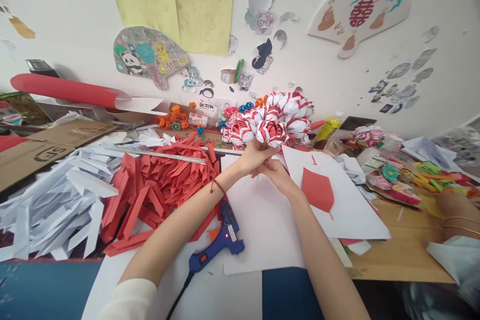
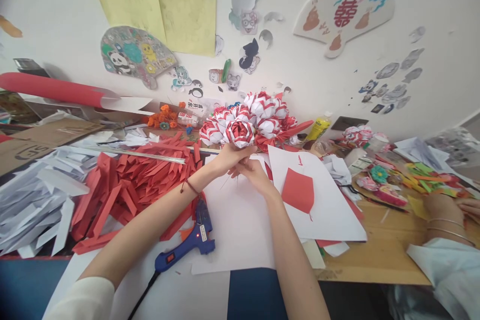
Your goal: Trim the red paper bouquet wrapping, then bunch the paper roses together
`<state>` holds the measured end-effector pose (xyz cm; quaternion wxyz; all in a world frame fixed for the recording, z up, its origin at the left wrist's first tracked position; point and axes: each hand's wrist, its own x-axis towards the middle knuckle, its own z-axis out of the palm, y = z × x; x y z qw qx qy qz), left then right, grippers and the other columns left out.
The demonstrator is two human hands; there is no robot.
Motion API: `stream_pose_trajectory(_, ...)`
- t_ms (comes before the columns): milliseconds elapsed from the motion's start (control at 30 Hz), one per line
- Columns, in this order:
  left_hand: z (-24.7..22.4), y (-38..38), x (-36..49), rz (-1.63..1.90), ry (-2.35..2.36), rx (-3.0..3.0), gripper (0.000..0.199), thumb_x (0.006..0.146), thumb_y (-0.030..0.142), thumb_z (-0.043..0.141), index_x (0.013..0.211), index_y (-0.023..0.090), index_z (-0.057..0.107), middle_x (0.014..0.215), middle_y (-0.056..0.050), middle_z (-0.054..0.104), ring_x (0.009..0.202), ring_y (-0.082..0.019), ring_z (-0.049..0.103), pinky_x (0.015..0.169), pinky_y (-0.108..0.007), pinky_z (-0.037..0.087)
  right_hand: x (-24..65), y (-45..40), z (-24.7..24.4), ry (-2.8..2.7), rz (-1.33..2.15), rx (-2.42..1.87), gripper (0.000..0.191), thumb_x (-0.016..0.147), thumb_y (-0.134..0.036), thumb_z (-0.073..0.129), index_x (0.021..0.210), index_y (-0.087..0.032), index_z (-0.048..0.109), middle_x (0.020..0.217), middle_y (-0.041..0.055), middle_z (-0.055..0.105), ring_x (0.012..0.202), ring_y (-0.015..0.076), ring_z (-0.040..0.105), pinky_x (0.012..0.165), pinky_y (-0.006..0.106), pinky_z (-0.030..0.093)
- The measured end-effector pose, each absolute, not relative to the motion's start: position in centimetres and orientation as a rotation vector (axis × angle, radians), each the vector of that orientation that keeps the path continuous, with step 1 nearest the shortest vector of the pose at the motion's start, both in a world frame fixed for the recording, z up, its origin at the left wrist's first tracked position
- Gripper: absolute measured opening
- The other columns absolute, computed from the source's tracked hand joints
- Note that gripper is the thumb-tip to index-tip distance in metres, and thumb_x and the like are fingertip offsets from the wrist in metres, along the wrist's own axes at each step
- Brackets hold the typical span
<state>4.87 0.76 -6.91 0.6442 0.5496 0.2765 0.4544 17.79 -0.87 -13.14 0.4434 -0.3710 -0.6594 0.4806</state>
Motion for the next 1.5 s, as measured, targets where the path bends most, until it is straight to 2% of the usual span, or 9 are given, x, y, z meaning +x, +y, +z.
stream_pose_trajectory(100,-6.9,1.2,4.3,0.953,0.602,1.333,0.039,0.067,0.044,0.078,0.059,0.014,0.054,0.045,0.002,0.053,0.030,-0.006,0.041,0.032,-0.021,0.028,17.7,-0.6,-13.3,-1.609,1.120,-0.910,0.031,0.085,-0.045,0.059,0.083,-0.014,0.067,0.074,0.0057,0.066,0.067,0.0162,0.060,0.073,0.033,0.047)
stream_pose_trajectory(233,-7.3,2.0,4.0,0.935,0.564,1.390,0.040,0.071,0.050,0.073,0.072,0.012,0.062,0.062,-0.004,0.065,0.035,-0.009,0.050,0.032,-0.022,0.034,17.3,-0.4,-13.6,-1.589,1.054,-0.895,0.032,0.087,-0.045,0.057,0.076,-0.015,0.063,0.065,0.0028,0.060,0.063,0.0152,0.057,0.068,0.031,0.046)
stream_pose_trajectory(367,-8.0,2.8,4.0,0.941,0.519,1.432,0.040,0.072,0.049,0.073,0.078,0.010,0.064,0.069,-0.005,0.067,0.042,-0.008,0.053,0.038,-0.022,0.041,16.9,-0.5,-13.6,-1.560,1.019,-0.892,0.034,0.086,-0.045,0.058,0.069,-0.016,0.060,0.060,0.0012,0.057,0.058,0.0140,0.055,0.062,0.029,0.043)
stream_pose_trajectory(567,-8.6,3.3,3.8,0.936,0.382,1.443,0.051,0.067,0.036,0.080,0.106,0.012,0.057,0.090,-0.009,0.069,0.059,-0.012,0.062,0.049,-0.022,0.046,17.0,-0.4,-13.5,-1.452,0.992,-0.879,0.037,0.087,-0.046,0.056,0.063,-0.017,0.053,0.055,-0.0007,0.051,0.051,0.0125,0.051,0.055,0.027,0.040)
stream_pose_trajectory(833,-8.6,4.0,3.4,0.904,0.288,1.326,0.053,0.064,0.022,0.082,0.110,0.010,0.057,0.105,-0.016,0.068,0.093,-0.021,0.064,0.072,-0.028,0.050,17.2,-0.5,-13.5,-1.367,1.020,-0.820,0.030,0.086,-0.042,0.059,0.069,-0.018,0.055,0.054,-0.0033,0.045,0.049,0.0114,0.048,0.051,0.027,0.038)
stream_pose_trajectory(967,-8.6,4.3,3.2,0.871,0.304,1.266,0.053,0.060,0.020,0.084,0.106,0.010,0.060,0.099,-0.014,0.069,0.088,-0.020,0.065,0.073,-0.031,0.049,17.1,-0.6,-13.3,-1.347,1.022,-0.795,0.030,0.087,-0.040,0.059,0.067,-0.017,0.055,0.054,-0.0033,0.044,0.048,0.0114,0.048,0.051,0.027,0.037)
stream_pose_trajectory(1167,-8.0,4.3,3.1,0.850,0.373,1.221,0.047,0.055,0.018,0.087,0.096,0.006,0.067,0.071,-0.004,0.066,0.072,-0.013,0.063,0.072,-0.026,0.046,16.9,-0.9,-12.8,-1.317,1.019,-0.773,0.030,0.087,-0.040,0.059,0.067,-0.017,0.055,0.052,-0.0039,0.042,0.047,0.0108,0.047,0.049,0.026,0.035)
stream_pose_trajectory(1500,-6.9,4.0,2.6,0.763,0.399,1.201,0.043,0.056,0.009,0.085,0.096,0.006,0.071,0.072,-0.005,0.067,0.067,-0.012,0.063,0.069,-0.025,0.048,16.2,-1.5,-12.1,-1.294,1.063,-0.751,0.032,0.084,-0.044,0.062,0.067,-0.018,0.053,0.054,-0.0036,0.042,0.048,0.0102,0.043,0.050,0.027,0.035)
